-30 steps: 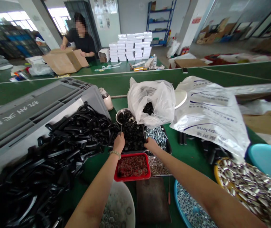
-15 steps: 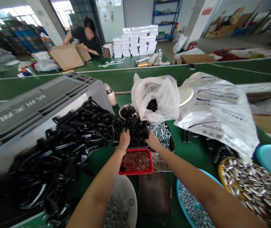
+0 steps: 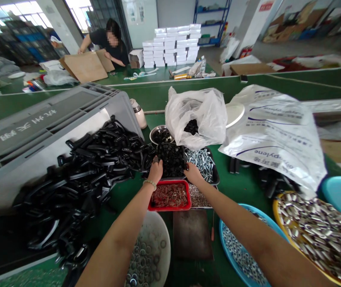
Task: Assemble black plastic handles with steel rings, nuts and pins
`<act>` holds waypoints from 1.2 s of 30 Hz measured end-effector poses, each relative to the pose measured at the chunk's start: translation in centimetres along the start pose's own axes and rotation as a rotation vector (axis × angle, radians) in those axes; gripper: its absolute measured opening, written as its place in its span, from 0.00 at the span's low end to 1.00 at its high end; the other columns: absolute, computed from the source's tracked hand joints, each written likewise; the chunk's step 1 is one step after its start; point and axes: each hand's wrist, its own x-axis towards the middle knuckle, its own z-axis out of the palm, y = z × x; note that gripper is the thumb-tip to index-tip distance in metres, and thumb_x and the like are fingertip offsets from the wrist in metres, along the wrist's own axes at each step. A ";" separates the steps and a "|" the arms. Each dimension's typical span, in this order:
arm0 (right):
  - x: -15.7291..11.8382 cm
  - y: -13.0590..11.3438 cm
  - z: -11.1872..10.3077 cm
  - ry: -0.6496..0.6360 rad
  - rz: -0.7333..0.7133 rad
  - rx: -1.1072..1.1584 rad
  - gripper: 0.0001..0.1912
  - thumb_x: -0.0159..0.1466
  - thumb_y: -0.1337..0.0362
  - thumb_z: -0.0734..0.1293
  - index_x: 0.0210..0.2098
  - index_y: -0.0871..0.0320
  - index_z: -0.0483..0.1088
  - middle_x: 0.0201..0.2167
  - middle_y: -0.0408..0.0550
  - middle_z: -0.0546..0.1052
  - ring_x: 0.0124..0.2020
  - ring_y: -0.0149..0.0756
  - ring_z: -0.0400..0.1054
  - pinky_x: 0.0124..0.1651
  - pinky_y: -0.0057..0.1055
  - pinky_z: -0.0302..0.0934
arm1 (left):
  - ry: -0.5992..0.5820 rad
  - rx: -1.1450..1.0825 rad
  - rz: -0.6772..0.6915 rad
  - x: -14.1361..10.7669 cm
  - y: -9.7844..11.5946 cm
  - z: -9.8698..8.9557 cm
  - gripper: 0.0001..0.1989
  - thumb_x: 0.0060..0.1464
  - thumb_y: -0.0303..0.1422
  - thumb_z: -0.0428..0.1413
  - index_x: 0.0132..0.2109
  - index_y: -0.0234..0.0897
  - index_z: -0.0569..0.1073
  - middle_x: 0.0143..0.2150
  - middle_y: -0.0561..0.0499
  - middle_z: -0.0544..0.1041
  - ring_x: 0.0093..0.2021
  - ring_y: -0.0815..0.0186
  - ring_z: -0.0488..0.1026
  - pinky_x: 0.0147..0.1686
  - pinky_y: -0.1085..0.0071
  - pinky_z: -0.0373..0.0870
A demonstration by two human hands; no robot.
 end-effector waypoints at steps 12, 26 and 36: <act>1.7 -2.5 -0.1 0.083 -0.350 -0.013 0.10 0.63 0.69 0.61 0.43 0.61 0.70 0.41 0.52 0.69 0.44 0.36 0.64 0.50 0.30 0.56 | -0.026 0.107 0.234 -3.5 -1.4 -1.7 0.13 0.55 0.27 0.50 0.47 0.37 0.72 0.52 0.43 0.68 0.57 0.55 0.62 0.62 0.59 0.52; -1.5 -0.9 0.8 0.208 -0.466 -0.167 0.11 0.62 0.71 0.61 0.42 0.62 0.71 0.40 0.53 0.74 0.45 0.37 0.66 0.50 0.31 0.57 | -0.253 0.247 0.344 -3.0 -1.2 -0.2 0.10 0.38 0.20 0.63 0.26 0.36 0.71 0.41 0.44 0.71 0.57 0.50 0.60 0.61 0.61 0.50; -2.1 -1.6 1.7 0.150 -0.525 -0.274 0.12 0.61 0.71 0.63 0.44 0.60 0.71 0.44 0.52 0.70 0.45 0.35 0.66 0.50 0.28 0.57 | -0.129 0.053 0.287 -4.2 -1.1 -1.9 0.07 0.47 0.23 0.56 0.36 0.35 0.70 0.40 0.47 0.72 0.43 0.64 0.71 0.49 0.67 0.65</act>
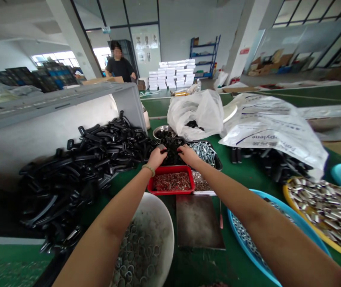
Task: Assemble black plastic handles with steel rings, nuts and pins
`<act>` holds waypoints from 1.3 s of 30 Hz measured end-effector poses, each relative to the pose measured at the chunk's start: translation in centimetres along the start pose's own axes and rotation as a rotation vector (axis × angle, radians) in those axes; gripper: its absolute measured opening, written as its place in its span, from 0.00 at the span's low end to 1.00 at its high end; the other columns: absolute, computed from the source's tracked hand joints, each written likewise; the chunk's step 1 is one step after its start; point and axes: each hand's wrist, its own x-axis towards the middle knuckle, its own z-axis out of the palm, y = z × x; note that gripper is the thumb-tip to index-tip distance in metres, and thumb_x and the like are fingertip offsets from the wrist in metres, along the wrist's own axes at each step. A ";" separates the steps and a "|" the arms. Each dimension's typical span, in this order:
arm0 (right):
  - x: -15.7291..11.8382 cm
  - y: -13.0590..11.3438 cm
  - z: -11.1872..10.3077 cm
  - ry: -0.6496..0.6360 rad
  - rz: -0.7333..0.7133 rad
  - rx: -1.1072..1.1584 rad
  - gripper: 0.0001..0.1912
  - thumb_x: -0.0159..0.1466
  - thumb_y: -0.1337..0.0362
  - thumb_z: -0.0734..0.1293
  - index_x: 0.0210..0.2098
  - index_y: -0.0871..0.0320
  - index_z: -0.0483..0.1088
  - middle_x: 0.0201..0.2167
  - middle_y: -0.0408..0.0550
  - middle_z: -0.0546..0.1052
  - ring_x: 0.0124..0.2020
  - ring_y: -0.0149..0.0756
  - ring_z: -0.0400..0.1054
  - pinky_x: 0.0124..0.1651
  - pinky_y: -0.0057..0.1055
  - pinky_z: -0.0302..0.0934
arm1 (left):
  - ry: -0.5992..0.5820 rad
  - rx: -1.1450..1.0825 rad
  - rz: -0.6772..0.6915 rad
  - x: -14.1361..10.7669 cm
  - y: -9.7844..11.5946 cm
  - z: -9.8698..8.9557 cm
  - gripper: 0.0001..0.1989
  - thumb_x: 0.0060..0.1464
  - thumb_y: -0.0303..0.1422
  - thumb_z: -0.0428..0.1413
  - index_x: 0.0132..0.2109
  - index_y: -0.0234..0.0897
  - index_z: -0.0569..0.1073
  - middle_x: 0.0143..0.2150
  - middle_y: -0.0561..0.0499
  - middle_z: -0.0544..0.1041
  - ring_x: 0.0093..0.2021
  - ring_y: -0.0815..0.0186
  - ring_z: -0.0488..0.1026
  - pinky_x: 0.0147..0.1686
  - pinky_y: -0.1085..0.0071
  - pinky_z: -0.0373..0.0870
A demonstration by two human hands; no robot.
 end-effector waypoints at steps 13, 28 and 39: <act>-0.6 1.2 0.0 -0.173 -0.118 0.125 0.11 0.54 0.76 0.68 0.37 0.60 0.72 0.38 0.51 0.70 0.42 0.38 0.67 0.49 0.33 0.57 | -0.199 0.254 0.032 0.0 -0.3 0.1 0.09 0.35 0.24 0.63 0.28 0.34 0.72 0.35 0.48 0.70 0.40 0.60 0.70 0.47 0.67 0.63; 0.2 0.7 0.2 0.083 0.223 0.925 0.07 0.60 0.64 0.56 0.36 0.56 0.63 0.29 0.45 0.73 0.27 0.30 0.70 0.31 0.29 0.66 | -0.184 0.466 0.041 0.4 -0.9 -1.0 0.08 0.50 0.26 0.53 0.37 0.33 0.75 0.42 0.45 0.73 0.42 0.62 0.71 0.46 0.69 0.65; -0.5 0.6 0.0 -0.048 0.097 0.578 0.04 0.55 0.67 0.66 0.30 0.59 0.72 0.24 0.42 0.72 0.27 0.29 0.64 0.33 0.27 0.59 | -0.173 0.360 -0.042 1.7 0.5 -0.1 0.07 0.44 0.27 0.61 0.30 0.33 0.70 0.38 0.43 0.73 0.43 0.58 0.72 0.45 0.66 0.65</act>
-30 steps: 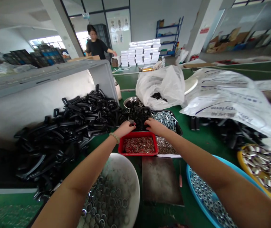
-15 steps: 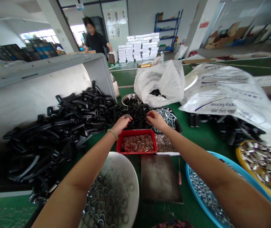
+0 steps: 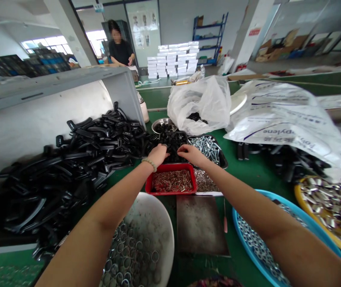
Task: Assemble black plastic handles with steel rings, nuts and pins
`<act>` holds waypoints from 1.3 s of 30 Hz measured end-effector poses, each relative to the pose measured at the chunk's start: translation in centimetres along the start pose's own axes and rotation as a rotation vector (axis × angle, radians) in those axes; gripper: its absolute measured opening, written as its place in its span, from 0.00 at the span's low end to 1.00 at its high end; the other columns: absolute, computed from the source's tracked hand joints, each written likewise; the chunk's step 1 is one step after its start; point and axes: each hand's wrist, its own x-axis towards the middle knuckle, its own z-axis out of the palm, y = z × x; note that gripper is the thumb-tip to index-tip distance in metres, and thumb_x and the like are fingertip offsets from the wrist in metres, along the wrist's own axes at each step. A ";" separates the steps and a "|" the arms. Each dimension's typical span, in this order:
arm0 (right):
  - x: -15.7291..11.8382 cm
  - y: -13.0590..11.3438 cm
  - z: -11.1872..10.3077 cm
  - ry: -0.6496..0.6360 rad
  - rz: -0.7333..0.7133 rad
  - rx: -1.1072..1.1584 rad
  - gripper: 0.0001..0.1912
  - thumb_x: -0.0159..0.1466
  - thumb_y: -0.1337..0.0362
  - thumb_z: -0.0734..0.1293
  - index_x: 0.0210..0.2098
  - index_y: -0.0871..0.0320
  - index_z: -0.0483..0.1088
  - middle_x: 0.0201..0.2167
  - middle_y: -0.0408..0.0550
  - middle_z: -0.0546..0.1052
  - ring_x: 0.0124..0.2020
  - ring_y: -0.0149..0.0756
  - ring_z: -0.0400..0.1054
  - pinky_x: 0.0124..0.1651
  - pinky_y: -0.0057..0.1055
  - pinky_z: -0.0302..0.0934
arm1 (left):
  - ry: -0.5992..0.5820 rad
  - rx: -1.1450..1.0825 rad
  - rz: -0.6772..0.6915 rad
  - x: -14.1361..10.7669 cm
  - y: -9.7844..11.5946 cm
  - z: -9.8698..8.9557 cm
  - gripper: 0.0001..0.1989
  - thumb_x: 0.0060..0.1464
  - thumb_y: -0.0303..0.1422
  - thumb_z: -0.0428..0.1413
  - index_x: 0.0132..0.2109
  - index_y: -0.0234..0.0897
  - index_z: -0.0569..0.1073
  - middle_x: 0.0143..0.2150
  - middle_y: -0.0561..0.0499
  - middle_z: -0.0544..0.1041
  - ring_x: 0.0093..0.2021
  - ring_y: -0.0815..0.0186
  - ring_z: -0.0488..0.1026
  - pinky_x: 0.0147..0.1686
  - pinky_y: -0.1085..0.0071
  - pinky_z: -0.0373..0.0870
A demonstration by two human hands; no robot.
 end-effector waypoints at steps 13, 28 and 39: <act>2.9 -3.4 5.8 -0.253 -0.076 -0.506 0.10 0.55 0.59 0.69 0.35 0.56 0.74 0.38 0.52 0.76 0.42 0.43 0.70 0.42 0.33 0.61 | 0.043 -0.329 -0.016 -3.3 -4.4 -1.4 0.09 0.51 0.30 0.54 0.40 0.34 0.74 0.31 0.49 0.75 0.30 0.68 0.71 0.32 0.72 0.69; 2.1 -1.3 2.9 -0.293 0.033 0.217 0.23 0.61 0.44 0.59 0.33 0.60 0.66 0.19 0.38 0.63 0.18 0.24 0.56 0.21 0.23 0.53 | -0.048 -0.196 0.250 -2.4 -1.9 -1.8 0.11 0.50 0.36 0.57 0.40 0.35 0.72 0.36 0.50 0.75 0.37 0.65 0.70 0.41 0.70 0.66; 2.3 -2.3 2.9 -0.285 0.019 0.320 0.19 0.59 0.46 0.63 0.33 0.58 0.63 0.20 0.37 0.64 0.18 0.24 0.56 0.22 0.24 0.53 | -0.010 -0.895 -0.004 -3.4 -2.0 -1.5 0.12 0.49 0.37 0.57 0.39 0.37 0.68 0.28 0.57 0.66 0.25 0.76 0.62 0.24 0.81 0.58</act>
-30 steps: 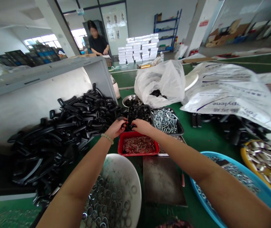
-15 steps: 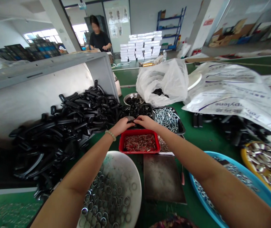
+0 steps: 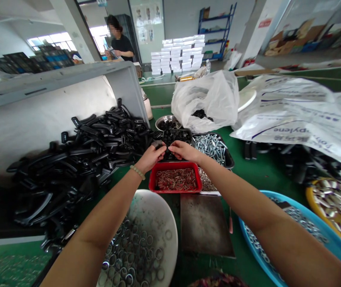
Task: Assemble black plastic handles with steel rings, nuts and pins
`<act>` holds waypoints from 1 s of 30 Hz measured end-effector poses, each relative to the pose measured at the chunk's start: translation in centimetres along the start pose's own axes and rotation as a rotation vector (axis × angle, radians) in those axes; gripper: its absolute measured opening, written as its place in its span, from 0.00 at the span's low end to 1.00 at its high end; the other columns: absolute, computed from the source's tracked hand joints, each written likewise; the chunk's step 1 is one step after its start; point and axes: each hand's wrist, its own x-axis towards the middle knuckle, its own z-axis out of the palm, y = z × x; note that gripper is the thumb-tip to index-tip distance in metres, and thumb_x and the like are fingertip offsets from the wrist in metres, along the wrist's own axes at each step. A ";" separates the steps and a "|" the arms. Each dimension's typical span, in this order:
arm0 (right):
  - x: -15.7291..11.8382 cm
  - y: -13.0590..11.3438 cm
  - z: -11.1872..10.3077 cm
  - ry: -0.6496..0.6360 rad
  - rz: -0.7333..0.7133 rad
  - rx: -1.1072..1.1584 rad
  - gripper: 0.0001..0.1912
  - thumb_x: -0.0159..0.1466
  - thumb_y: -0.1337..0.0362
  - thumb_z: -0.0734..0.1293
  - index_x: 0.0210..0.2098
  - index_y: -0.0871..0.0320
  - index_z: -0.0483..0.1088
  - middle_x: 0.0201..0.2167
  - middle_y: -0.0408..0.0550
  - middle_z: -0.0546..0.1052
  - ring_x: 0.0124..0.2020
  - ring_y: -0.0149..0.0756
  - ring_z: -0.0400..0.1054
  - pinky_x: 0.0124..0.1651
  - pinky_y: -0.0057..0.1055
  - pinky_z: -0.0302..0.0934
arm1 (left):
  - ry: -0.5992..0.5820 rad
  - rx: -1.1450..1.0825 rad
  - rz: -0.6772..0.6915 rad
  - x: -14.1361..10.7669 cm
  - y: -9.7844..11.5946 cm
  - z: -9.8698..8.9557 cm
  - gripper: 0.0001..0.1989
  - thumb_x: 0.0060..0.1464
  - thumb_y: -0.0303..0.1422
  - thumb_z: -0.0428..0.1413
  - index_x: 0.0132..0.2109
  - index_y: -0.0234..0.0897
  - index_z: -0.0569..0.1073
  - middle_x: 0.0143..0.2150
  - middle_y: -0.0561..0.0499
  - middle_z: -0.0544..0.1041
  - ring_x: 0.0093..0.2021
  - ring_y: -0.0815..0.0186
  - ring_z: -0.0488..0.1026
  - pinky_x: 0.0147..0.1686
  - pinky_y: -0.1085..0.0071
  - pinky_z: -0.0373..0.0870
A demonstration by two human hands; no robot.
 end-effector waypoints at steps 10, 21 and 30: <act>-0.4 -0.7 1.0 0.289 0.027 -0.551 0.12 0.58 0.75 0.60 0.42 0.63 0.65 0.40 0.55 0.73 0.43 0.38 0.67 0.47 0.33 0.58 | 0.022 -0.303 -0.400 -4.8 1.5 -2.1 0.05 0.47 0.25 0.56 0.35 0.34 0.71 0.30 0.52 0.70 0.23 0.78 0.63 0.19 0.84 0.60; -3.0 -6.0 5.3 -0.067 -0.607 -0.724 0.10 0.66 0.62 0.59 0.42 0.57 0.70 0.41 0.50 0.73 0.46 0.39 0.64 0.50 0.37 0.57 | 0.227 -0.608 -0.375 -6.9 0.9 -1.2 0.14 0.61 0.36 0.47 0.30 0.36 0.70 0.29 0.50 0.70 0.26 0.75 0.66 0.22 0.81 0.65; -0.8 3.4 8.1 -0.557 -0.734 -1.000 0.13 0.63 0.71 0.60 0.46 0.59 0.71 0.46 0.54 0.74 0.49 0.40 0.65 0.50 0.36 0.58 | -0.087 0.708 -0.052 -10.7 0.4 -2.8 0.05 0.50 0.31 0.56 0.27 0.39 0.73 0.33 0.49 0.74 0.35 0.64 0.70 0.41 0.70 0.66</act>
